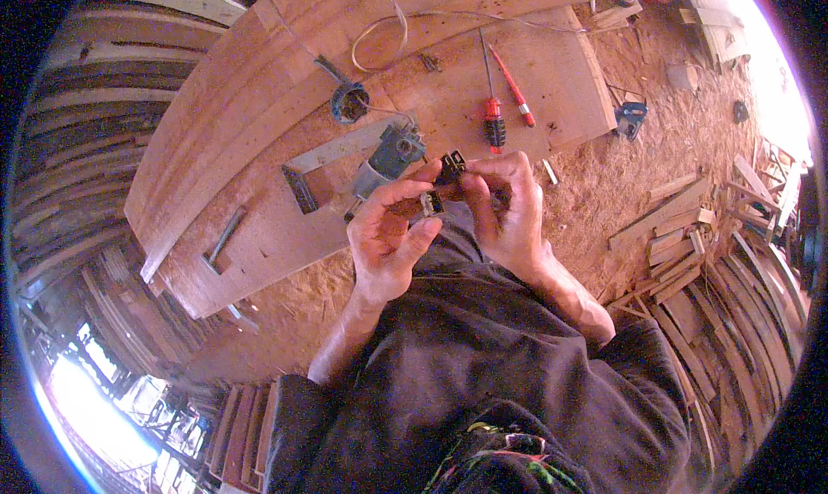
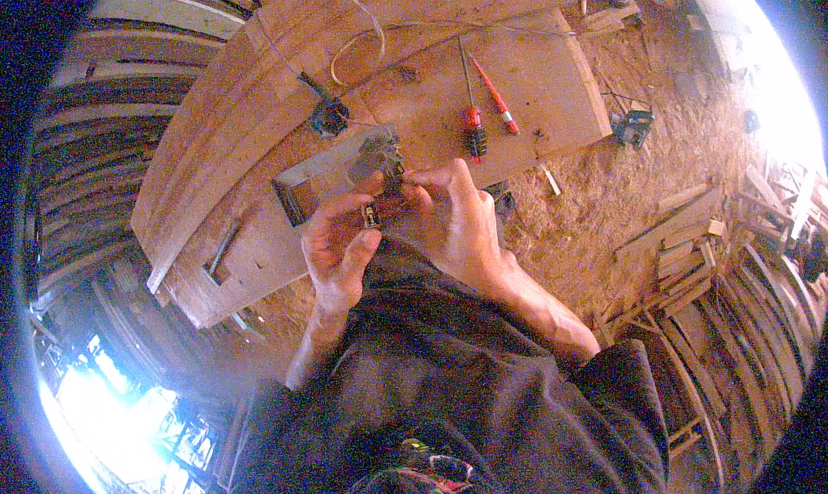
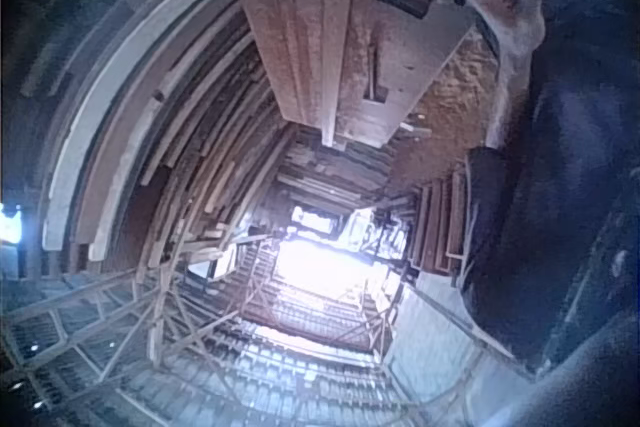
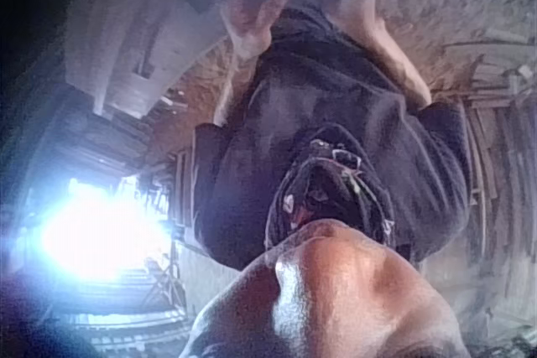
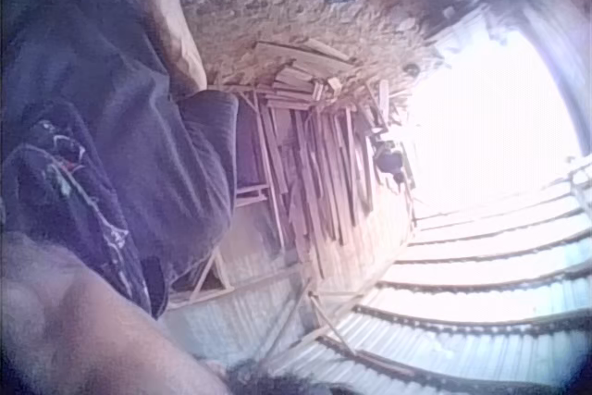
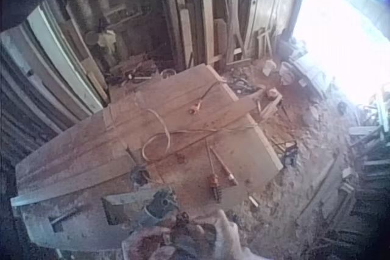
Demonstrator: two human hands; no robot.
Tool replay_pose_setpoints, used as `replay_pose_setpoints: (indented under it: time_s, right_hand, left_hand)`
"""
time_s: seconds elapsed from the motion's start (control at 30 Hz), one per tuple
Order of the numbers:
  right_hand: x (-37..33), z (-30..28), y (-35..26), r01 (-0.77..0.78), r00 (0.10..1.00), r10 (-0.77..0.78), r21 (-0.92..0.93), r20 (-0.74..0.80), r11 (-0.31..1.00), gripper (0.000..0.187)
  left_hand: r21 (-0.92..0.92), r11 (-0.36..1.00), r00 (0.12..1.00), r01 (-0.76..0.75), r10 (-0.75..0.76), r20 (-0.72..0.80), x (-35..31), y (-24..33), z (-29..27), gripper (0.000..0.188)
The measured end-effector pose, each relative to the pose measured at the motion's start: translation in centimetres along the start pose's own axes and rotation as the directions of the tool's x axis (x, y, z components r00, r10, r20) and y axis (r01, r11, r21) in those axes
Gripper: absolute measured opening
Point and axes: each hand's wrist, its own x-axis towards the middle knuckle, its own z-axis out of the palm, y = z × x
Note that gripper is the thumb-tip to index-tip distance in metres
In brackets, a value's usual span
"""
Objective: The person assembles a small electrical component, likely a switch or connector, using a screwdriver and their hands. They manipulate wires and small parts on a wooden workbench, securing them together.
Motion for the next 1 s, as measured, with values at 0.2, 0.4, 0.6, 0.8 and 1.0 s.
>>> replay_pose_setpoints:
  time_s: [0.2, 0.4, 0.6, 0.8, 1.0]
  right_hand:
    - [0.4, 0.2, -1.3, 0.008, 1.000, -0.008, -0.083, -0.005, 0.997, 0.040]
    - [0.2, -0.1, -1.0, 0.056, 0.998, -0.053, -0.091, 0.028, 0.994, 0.038]
    - [0.5, -0.1, -2.8, 0.006, 0.999, -0.001, -0.100, 0.049, 0.995, 0.019]
    - [1.0, 0.2, -2.9, -0.108, 0.994, 0.107, 0.041, 0.022, 0.993, 0.031]
    - [0.8, 0.8, -3.6, -0.147, 0.989, 0.149, 0.118, -0.010, 0.982, 0.032]
  left_hand:
    - [-0.002, 0.999, 0.999, 0.033, -0.033, -0.013, -0.3, 0.2, -0.1, 0.039]
    - [-0.128, 0.992, 1.000, -0.003, 0.005, 0.016, -0.3, -0.3, -0.2, 0.039]
    - [-0.134, 0.991, 1.000, 0.019, -0.019, 0.002, -0.3, -0.2, -0.1, 0.039]
    - [-0.060, 0.998, 1.000, 0.016, -0.017, -0.023, -0.5, -0.2, -0.2, 0.039]
    - [0.031, 0.989, 0.948, -0.148, 0.151, -0.281, 0.6, 0.1, 1.2, 0.038]
